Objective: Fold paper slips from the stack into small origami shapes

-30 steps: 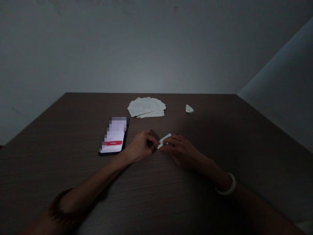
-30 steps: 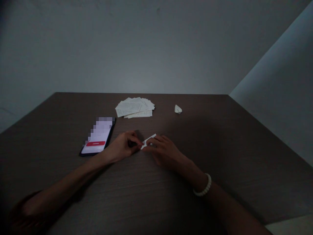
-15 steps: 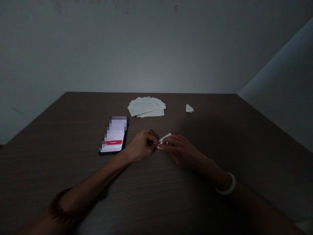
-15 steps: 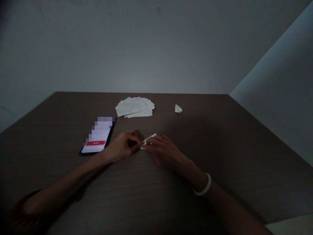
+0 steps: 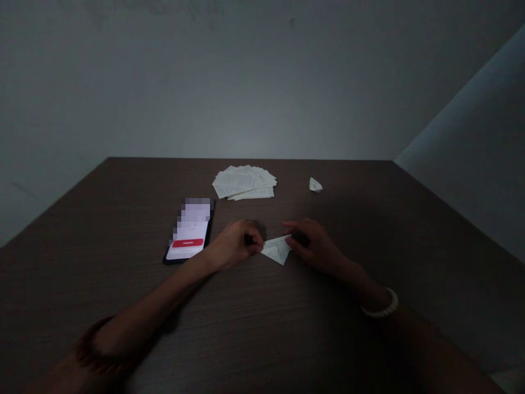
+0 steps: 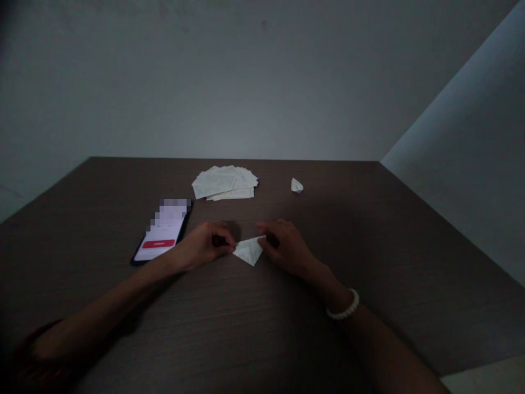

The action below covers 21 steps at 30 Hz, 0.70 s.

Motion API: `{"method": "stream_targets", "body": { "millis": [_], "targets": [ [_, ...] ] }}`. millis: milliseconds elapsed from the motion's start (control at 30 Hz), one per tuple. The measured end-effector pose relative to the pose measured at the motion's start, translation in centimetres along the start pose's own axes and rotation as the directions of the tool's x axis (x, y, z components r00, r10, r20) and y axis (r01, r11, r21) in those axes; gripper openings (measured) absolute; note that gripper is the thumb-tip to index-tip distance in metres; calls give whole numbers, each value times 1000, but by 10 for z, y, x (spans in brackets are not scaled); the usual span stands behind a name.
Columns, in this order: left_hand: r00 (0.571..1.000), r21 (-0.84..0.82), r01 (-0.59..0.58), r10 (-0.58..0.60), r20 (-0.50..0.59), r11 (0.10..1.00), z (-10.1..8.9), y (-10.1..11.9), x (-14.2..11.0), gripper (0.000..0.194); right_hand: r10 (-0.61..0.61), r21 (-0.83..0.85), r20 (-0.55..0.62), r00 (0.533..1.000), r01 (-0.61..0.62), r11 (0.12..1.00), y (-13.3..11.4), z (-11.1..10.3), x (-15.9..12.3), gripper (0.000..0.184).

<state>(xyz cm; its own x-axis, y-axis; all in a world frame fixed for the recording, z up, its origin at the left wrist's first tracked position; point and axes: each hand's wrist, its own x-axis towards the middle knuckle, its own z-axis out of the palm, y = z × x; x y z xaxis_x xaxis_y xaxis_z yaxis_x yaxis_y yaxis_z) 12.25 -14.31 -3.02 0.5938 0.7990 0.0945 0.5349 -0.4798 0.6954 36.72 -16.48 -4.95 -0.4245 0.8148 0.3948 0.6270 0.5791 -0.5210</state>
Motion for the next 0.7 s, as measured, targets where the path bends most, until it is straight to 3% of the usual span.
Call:
{"method": "stream_targets", "body": {
  "millis": [133, 200, 300, 467, 567, 700],
  "targets": [
    [1000, 33, -9, 10, -15, 999, -2, 6, 1, 8, 16, 44, 30, 999, -18, 999, -5, 8, 0, 30],
    [995, 93, -29, 37, -90, 995, 0, 14, -1, 11, 40, 99, 26, 999, -43, 994, -8, 8, 0, 27],
    [968, 262, -124, 174, -180, 957, 9, 27, -8, 13, 114, 232, 25, 993, -117, 966, -11, 6, 1, 23],
    [939, 474, -295, 344, -18, 830, 29, 43, -19, 17, 245, 451, 13, 969, -224, 864, -9, 4, 3, 24],
    [919, 555, -313, 393, -26, 770, 34, 44, -19, 20, 332, 530, 31, 943, -297, 794, -8, 3, 5, 29],
    [915, 586, -293, 399, -57, 755, 35, 40, -17, 17, 385, 562, 45, 922, -342, 753, -12, 2, 5, 33]
  ]
}}
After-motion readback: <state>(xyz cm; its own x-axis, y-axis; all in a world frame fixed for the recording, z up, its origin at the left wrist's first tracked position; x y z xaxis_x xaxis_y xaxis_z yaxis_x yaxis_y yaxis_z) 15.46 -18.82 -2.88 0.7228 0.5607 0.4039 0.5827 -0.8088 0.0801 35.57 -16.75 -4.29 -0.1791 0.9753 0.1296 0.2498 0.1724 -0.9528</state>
